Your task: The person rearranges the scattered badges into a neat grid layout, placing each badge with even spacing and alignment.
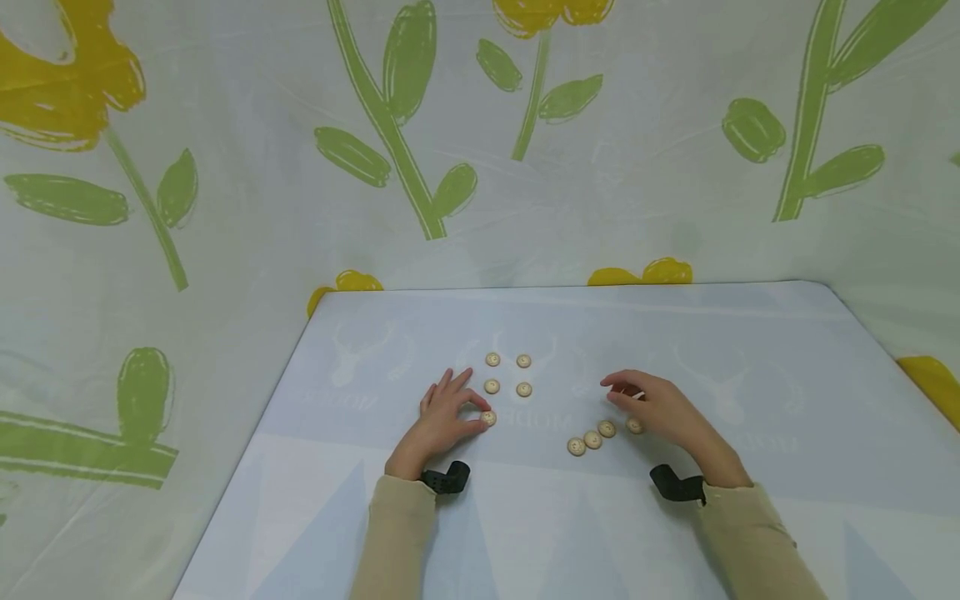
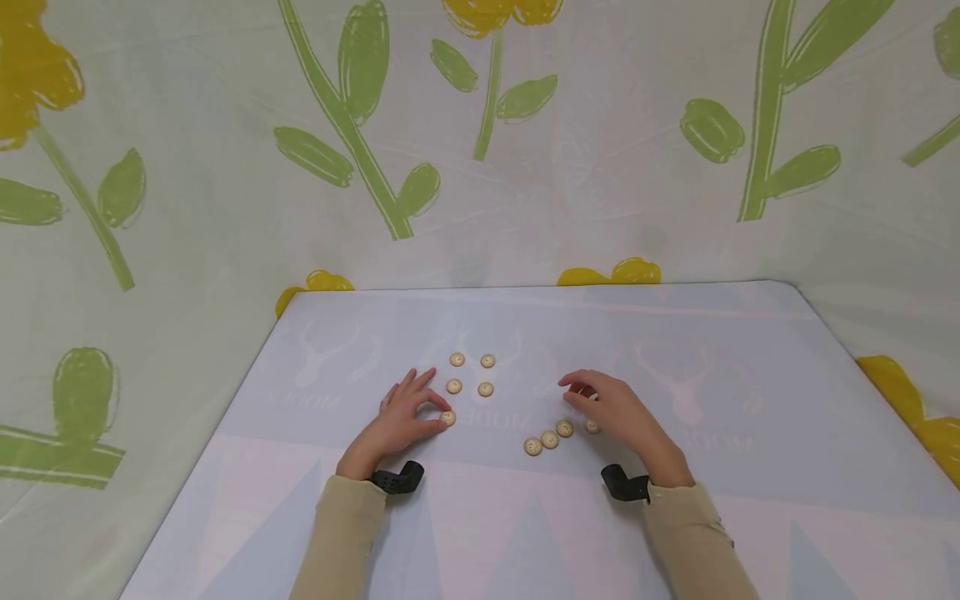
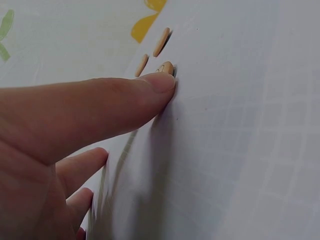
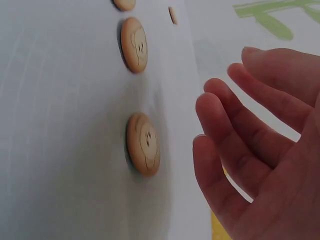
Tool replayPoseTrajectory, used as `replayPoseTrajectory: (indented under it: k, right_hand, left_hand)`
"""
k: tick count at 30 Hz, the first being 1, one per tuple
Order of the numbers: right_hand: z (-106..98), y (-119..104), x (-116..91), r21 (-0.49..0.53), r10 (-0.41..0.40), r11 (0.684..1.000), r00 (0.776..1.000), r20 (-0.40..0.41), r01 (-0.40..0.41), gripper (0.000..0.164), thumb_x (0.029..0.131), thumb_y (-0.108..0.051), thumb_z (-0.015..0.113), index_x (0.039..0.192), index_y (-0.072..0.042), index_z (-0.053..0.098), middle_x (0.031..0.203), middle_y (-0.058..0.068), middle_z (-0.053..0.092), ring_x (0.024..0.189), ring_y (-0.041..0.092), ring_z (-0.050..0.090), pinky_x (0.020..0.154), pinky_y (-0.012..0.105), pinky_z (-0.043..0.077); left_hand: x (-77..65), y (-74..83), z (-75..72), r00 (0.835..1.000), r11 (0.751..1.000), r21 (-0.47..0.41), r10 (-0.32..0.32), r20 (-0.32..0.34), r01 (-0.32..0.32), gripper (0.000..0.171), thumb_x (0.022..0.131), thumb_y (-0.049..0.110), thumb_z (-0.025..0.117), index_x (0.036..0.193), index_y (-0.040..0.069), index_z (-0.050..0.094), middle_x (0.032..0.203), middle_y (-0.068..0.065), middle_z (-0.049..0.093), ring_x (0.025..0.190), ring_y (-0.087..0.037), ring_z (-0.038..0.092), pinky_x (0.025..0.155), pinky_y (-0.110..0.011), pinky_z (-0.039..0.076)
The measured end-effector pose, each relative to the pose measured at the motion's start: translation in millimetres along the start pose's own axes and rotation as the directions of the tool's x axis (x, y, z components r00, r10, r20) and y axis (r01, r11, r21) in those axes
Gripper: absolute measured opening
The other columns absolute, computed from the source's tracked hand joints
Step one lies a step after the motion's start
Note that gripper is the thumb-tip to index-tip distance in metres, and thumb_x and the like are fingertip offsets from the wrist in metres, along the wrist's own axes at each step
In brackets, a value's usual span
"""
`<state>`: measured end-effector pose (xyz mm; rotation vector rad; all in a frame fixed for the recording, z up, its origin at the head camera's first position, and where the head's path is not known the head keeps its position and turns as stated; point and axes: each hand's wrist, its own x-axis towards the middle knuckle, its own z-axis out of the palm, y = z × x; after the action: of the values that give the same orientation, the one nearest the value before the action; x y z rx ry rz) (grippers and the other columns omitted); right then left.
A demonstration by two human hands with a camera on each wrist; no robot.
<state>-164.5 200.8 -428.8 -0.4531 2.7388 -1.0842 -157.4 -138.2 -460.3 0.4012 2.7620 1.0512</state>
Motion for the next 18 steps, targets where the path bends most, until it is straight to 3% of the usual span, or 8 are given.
replayPoseTrajectory:
  k: [10, 18]
  right_hand:
    - [-8.8, 14.4, -4.2, -0.018, 0.04, 0.999, 0.997, 0.059, -0.039, 0.028, 0.09, -0.03, 0.057, 0.111, -0.012, 0.063, 0.108, 0.004, 0.063, 0.093, 0.019, 0.055, 0.075, 0.032, 0.045]
    - [-11.4, 24.8, -4.5, -0.075, 0.04, 0.997, 0.995, 0.089, -0.034, 0.019, 0.088, -0.01, 0.055, 0.103, -0.011, 0.065, 0.105, 0.006, 0.063, 0.092, 0.019, 0.053, 0.078, 0.035, 0.044]
  left_hand:
    - [0.6, -0.7, 1.1, 1.0, 1.0, 0.004, -0.012, 0.001, 0.012, 0.013, 0.078, 0.027, 0.071, 0.09, 0.024, 0.065, 0.151, -0.008, 0.026, 0.142, -0.033, 0.004, 0.109, -0.056, 0.001]
    - [0.7, -0.7, 0.7, 1.0, 1.0, -0.002, -0.017, 0.001, 0.017, 0.013, 0.078, 0.026, 0.071, 0.089, 0.024, 0.065, 0.151, -0.008, 0.026, 0.142, -0.033, 0.004, 0.109, -0.055, 0.001]
